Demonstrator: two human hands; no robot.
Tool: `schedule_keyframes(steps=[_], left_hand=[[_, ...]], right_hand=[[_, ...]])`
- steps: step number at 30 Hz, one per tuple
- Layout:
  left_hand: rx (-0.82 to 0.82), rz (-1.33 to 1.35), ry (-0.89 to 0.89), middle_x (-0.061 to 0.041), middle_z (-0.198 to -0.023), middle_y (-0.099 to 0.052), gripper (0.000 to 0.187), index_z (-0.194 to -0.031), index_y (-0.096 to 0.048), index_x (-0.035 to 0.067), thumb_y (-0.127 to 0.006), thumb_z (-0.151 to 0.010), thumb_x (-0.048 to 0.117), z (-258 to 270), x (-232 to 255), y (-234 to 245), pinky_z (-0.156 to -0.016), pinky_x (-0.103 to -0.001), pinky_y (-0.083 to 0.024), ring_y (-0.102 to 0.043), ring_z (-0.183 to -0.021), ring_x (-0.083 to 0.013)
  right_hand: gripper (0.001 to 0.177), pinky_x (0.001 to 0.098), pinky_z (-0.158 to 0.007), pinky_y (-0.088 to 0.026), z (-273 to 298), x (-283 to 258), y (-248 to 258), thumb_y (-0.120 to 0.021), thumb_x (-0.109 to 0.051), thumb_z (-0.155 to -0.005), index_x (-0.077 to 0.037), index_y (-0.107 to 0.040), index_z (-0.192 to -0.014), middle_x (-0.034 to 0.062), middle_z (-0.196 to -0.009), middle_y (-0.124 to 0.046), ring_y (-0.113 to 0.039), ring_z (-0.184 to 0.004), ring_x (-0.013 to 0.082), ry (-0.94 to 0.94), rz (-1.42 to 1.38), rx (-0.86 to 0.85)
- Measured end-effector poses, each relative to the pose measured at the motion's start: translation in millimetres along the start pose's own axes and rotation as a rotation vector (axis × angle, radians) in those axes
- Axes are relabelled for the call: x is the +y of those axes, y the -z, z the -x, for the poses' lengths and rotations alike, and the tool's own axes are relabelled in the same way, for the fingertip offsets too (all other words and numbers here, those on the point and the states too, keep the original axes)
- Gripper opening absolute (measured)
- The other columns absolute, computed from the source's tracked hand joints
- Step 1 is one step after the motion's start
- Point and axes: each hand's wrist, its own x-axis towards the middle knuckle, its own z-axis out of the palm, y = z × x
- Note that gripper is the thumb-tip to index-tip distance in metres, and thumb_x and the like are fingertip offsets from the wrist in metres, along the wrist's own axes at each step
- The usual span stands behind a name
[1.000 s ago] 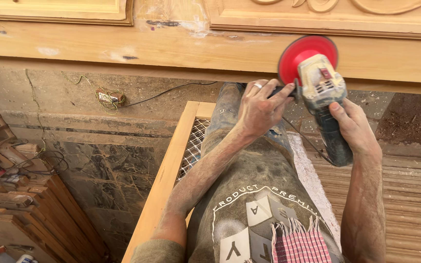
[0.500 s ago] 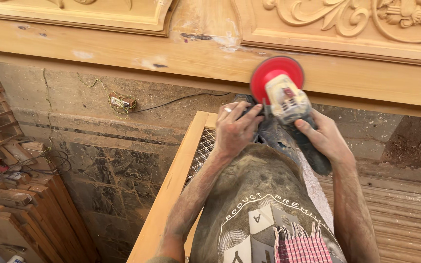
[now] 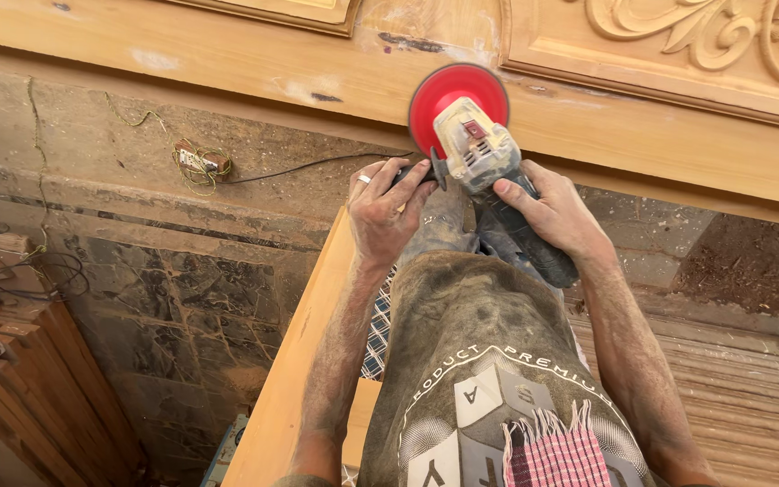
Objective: The person uses a handheld power sander to smooth the surface of a large, carved wooden panel. They move the sander across the flat areas and along the edges of the intricate carvings, generating wood dust as they work.
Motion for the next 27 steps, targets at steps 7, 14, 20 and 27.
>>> schedule_keyframes(steps=[7,14,20,27], left_hand=[[-0.038,0.017,0.000,-0.003,-0.105,-0.072,0.034,-0.114,-0.078,0.014,-0.087,-0.082,0.022,1.8,12.4,-18.1,-0.094,-0.039,-0.049,-0.066,-0.102,-0.0215],[-0.061,0.033,-0.007,-0.002,-0.106,-0.072,0.035,-0.115,-0.077,0.014,-0.087,-0.082,0.023,5.1,27.7,-31.7,-0.094,-0.040,-0.050,-0.066,-0.101,-0.0223],[-0.055,0.023,-0.019,-0.005,-0.106,-0.071,0.036,-0.117,-0.077,0.014,-0.086,-0.084,0.023,14.4,49.7,-56.7,-0.093,-0.040,-0.051,-0.066,-0.102,-0.0233],[-0.085,0.042,-0.008,-0.005,-0.103,-0.071,0.038,-0.118,-0.077,0.014,-0.086,-0.084,0.025,22.5,88.9,-89.9,-0.091,-0.040,-0.050,-0.066,-0.098,-0.0224]], right_hand=[[0.058,0.0326,-0.089,-0.051,10.1,13.0,19.3,-0.064,-0.046,-0.097,0.000,-0.063,-0.133,0.0092,-0.112,-0.073,-0.064,-0.101,0.0133,0.015,-0.043,0.017],[0.056,0.0305,-0.091,-0.051,19.7,28.1,34.4,-0.064,-0.043,-0.097,-0.001,-0.062,-0.135,0.0071,-0.117,-0.071,-0.062,-0.102,0.0113,-0.027,-0.144,-0.009],[0.057,0.0310,-0.095,-0.050,34.3,47.5,60.6,-0.063,-0.042,-0.098,-0.002,-0.061,-0.139,0.0079,-0.120,-0.071,-0.062,-0.107,0.0128,-0.033,-0.145,-0.013],[0.058,0.0309,-0.095,-0.049,53.2,73.7,98.4,-0.063,-0.043,-0.096,-0.005,-0.061,-0.139,0.0079,-0.119,-0.071,-0.063,-0.108,0.0130,-0.106,-0.134,0.006]])
